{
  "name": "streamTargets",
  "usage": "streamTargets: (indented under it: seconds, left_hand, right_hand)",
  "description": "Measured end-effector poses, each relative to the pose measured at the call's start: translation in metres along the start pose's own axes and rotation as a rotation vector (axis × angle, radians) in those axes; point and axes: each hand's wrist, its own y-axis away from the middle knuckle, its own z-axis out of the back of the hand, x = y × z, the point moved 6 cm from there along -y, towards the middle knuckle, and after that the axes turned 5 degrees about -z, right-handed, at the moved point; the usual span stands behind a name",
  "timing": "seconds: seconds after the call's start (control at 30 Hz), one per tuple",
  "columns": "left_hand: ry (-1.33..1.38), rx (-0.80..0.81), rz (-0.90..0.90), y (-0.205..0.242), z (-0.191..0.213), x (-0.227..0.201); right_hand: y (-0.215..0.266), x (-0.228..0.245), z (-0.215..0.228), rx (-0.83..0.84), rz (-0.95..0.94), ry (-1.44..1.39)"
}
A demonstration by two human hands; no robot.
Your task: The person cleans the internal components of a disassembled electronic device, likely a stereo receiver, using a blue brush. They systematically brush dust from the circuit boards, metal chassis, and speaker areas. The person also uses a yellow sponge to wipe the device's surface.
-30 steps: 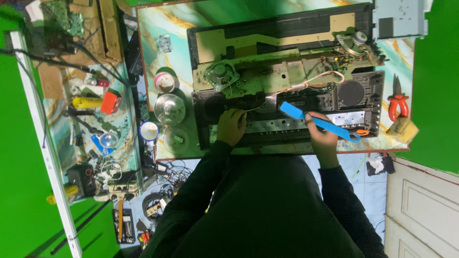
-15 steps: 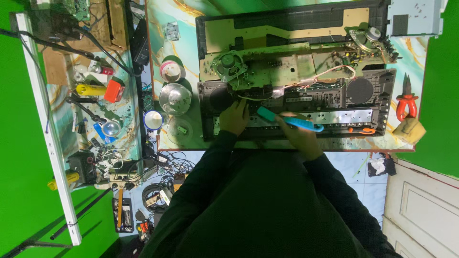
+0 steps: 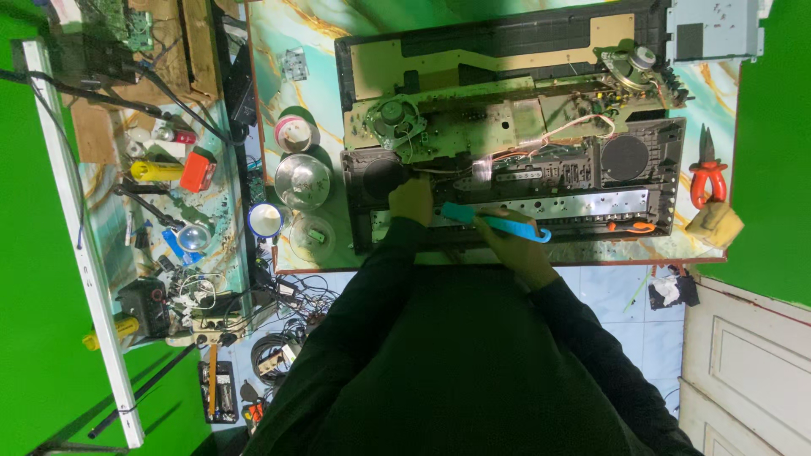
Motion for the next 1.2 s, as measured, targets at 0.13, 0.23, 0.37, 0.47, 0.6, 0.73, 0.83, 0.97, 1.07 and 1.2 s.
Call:
streamTargets:
  seconds: [0.13, 0.23, 0.37, 0.47, 0.6, 0.73, 0.83, 0.97, 1.07, 1.2]
  left_hand:
    - [0.216, -0.115, -0.006, 0.016, 0.068, -0.014]
    - [0.233, -0.127, -0.001, 0.024, 0.110, -0.022]
    - [0.256, -0.056, 0.065, 0.031, 0.111, -0.021]
    - [0.299, -0.023, 0.069, 0.035, 0.097, -0.014]
    - [0.350, 0.047, 0.116, 0.038, 0.088, -0.008]
    - [0.655, 0.080, 0.196, 0.043, 0.077, -0.001]
    - [0.800, 0.110, 0.108, 0.040, 0.058, 0.008]
    - [1.581, 0.285, 0.397, 0.047, 0.007, 0.018]
    - [1.844, 0.296, 0.519, 0.066, -0.016, 0.017]
    - [1.938, 0.219, 0.540, 0.068, -0.044, 0.014]
  right_hand:
    - [0.002, 0.004, 0.003, -0.033, 0.093, -0.034]
    - [0.000, 0.005, 0.003, -0.057, 0.165, -0.105]
    - [0.000, 0.006, -0.006, 0.002, 0.216, -0.044]
    - [-0.003, 0.015, -0.015, 0.017, 0.410, 0.055]
    - [-0.019, 0.006, -0.017, 0.076, 0.394, 0.134]
    - [-0.017, 0.000, -0.012, 0.045, 0.248, 0.033]
    - [-0.013, 0.007, -0.016, 0.110, 0.353, -0.064]
    - [-0.006, 0.010, -0.009, 0.011, 0.407, 0.086]
    - [0.000, 0.009, -0.015, -0.061, 0.537, 0.250]
    - [0.009, -0.023, -0.037, 0.179, 0.507, 0.147]
